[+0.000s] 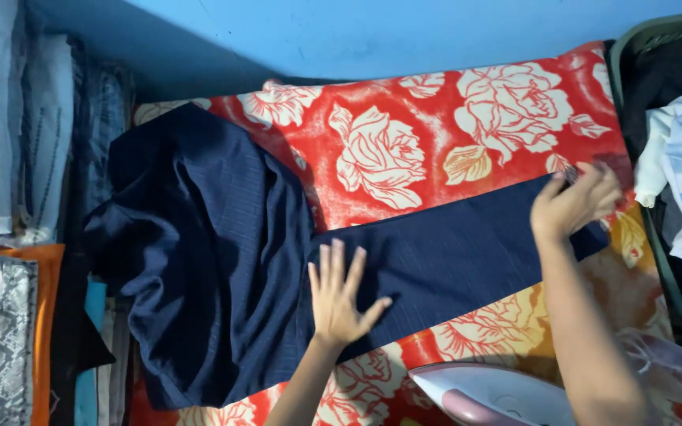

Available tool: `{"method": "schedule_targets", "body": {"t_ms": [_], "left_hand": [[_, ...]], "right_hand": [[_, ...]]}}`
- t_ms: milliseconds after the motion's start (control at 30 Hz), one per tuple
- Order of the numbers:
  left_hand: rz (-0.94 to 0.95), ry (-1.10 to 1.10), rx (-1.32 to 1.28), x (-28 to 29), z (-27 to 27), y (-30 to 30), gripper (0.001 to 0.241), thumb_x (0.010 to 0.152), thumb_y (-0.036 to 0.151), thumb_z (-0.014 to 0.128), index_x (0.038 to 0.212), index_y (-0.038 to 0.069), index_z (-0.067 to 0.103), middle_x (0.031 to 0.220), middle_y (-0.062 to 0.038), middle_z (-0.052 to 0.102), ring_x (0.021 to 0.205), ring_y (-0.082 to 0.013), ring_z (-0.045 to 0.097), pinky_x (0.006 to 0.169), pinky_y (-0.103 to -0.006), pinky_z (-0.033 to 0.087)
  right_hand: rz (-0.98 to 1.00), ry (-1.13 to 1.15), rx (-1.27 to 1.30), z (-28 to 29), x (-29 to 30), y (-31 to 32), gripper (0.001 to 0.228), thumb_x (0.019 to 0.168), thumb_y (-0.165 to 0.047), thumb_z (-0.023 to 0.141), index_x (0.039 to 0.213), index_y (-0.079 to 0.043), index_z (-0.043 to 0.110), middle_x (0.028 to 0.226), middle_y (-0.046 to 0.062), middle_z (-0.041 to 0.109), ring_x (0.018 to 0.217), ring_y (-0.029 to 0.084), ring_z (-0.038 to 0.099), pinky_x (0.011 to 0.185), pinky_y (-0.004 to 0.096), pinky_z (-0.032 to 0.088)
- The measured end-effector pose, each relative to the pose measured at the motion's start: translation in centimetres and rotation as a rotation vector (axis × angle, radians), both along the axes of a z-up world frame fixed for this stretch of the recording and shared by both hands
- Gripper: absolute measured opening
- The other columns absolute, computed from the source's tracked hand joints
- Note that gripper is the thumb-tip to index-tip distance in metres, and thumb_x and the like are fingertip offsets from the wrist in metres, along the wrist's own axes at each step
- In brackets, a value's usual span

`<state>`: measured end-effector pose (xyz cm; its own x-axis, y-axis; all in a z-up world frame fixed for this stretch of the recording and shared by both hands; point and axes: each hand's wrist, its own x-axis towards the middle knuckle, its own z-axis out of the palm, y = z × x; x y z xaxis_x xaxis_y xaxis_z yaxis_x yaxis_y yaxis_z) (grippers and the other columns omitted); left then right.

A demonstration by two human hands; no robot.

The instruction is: The person irons a dark blue long-sleeved shirt on a floral-patterned surface. They repeatedly spray the shirt with water from a spray bottle and use a pink electric iron to smooth the fabric, focusing on the sleeves and body of the garment.

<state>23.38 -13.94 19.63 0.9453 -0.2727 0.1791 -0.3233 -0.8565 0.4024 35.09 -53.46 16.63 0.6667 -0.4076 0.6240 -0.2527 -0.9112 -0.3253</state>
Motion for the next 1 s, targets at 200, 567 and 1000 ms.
{"method": "schedule_targets", "body": {"t_ms": [200, 567, 1000], "left_hand": [[-0.168, 0.126, 0.040, -2.0, 0.5, 1.3, 0.103, 0.083, 0.075, 0.060, 0.161, 0.014, 0.033, 0.168, -0.022, 0.024, 0.155, -0.0464, 0.018, 0.118, -0.0680, 0.016], [-0.164, 0.019, 0.028, -10.6, -0.1, 9.2, 0.055, 0.088, 0.014, 0.054, 0.143, 0.008, 0.055, 0.159, -0.015, 0.043, 0.148, -0.0337, 0.040, 0.118, -0.0484, 0.032], [-0.032, -0.067, -0.152, -12.9, -3.6, 10.6, 0.085, 0.066, -0.011, 0.051, 0.150, 0.001, 0.046, 0.154, -0.016, 0.052, 0.148, -0.0337, 0.043, 0.122, -0.0438, 0.033]], "right_hand": [[0.317, 0.438, 0.032, -1.5, -1.6, 1.4, 0.066, 0.104, -0.042, 0.048, 0.158, -0.004, 0.042, 0.168, 0.022, 0.030, 0.154, 0.039, 0.024, 0.115, 0.070, 0.009], [0.001, 0.405, 0.009, -3.6, -5.4, -2.8, 0.067, 0.104, -0.030, 0.053, 0.159, 0.007, 0.039, 0.158, 0.036, 0.042, 0.143, 0.050, 0.039, 0.110, 0.071, 0.019], [-0.107, -0.383, 0.164, 17.2, -31.3, 7.5, 0.076, 0.087, 0.015, 0.082, 0.140, 0.008, 0.029, 0.130, 0.026, 0.036, 0.109, 0.037, 0.042, 0.095, 0.045, 0.041]]}}
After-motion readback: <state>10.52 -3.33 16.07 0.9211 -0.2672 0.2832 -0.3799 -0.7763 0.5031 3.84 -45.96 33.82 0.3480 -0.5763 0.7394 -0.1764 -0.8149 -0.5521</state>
